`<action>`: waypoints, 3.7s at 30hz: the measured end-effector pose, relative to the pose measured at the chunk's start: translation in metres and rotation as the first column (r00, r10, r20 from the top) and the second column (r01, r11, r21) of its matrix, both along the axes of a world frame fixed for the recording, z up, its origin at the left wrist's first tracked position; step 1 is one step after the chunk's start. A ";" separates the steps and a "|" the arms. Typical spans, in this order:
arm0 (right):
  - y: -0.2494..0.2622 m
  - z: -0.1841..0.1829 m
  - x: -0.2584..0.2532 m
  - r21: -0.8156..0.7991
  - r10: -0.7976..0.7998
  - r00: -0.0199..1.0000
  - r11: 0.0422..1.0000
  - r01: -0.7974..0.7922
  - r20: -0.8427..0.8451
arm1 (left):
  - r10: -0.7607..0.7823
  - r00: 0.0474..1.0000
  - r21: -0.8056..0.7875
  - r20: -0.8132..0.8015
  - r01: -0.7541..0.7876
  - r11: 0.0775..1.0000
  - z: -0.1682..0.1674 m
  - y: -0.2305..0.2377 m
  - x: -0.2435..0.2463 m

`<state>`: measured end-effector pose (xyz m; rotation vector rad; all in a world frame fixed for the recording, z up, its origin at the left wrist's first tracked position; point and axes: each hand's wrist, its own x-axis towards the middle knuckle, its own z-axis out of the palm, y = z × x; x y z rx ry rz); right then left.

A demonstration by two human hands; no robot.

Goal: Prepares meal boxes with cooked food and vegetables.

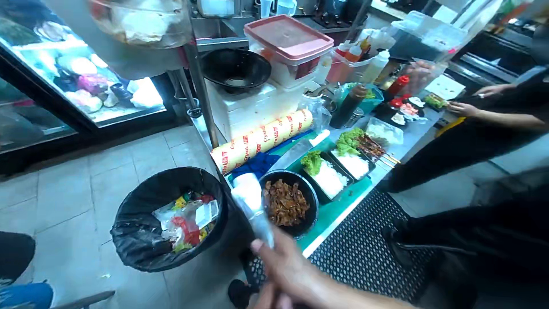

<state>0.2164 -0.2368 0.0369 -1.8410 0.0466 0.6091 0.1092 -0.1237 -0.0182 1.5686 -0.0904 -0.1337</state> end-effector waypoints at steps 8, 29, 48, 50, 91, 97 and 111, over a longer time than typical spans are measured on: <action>-0.100 0.013 0.033 -0.856 0.273 0.926 0.379 -0.352 -0.260 | 0.242 0.966 0.026 -0.088 -0.241 0.970 -0.029 0.007 0.048; -0.133 0.050 0.077 -0.831 0.389 0.865 0.326 -0.451 -0.317 | 0.463 0.874 0.134 -0.148 -0.446 0.885 -0.057 0.008 0.082; -0.127 0.045 0.156 -0.788 0.826 0.469 0.050 -0.613 -0.313 | 0.851 0.514 0.226 -0.102 -0.821 0.524 -0.043 -0.089 0.078; -0.114 0.023 0.154 -0.760 0.850 0.417 0.032 -0.649 -0.321 | 0.868 0.484 0.235 -0.110 -0.836 0.495 -0.039 -0.100 0.075; -0.282 0.082 0.172 -0.918 0.860 0.503 0.125 -0.377 -0.089 | 0.810 0.568 0.253 -0.149 -0.770 0.586 -0.062 -0.063 0.044; -0.298 0.062 0.218 -0.837 0.799 0.446 -0.124 -0.534 -0.403 | 0.857 0.512 0.334 -0.050 -0.801 0.498 -0.043 -0.110 0.057; -0.328 0.081 0.260 -0.825 0.887 0.235 -0.233 -0.514 -0.397 | 0.151 0.847 0.739 0.510 -0.522 0.426 -0.016 -0.218 0.245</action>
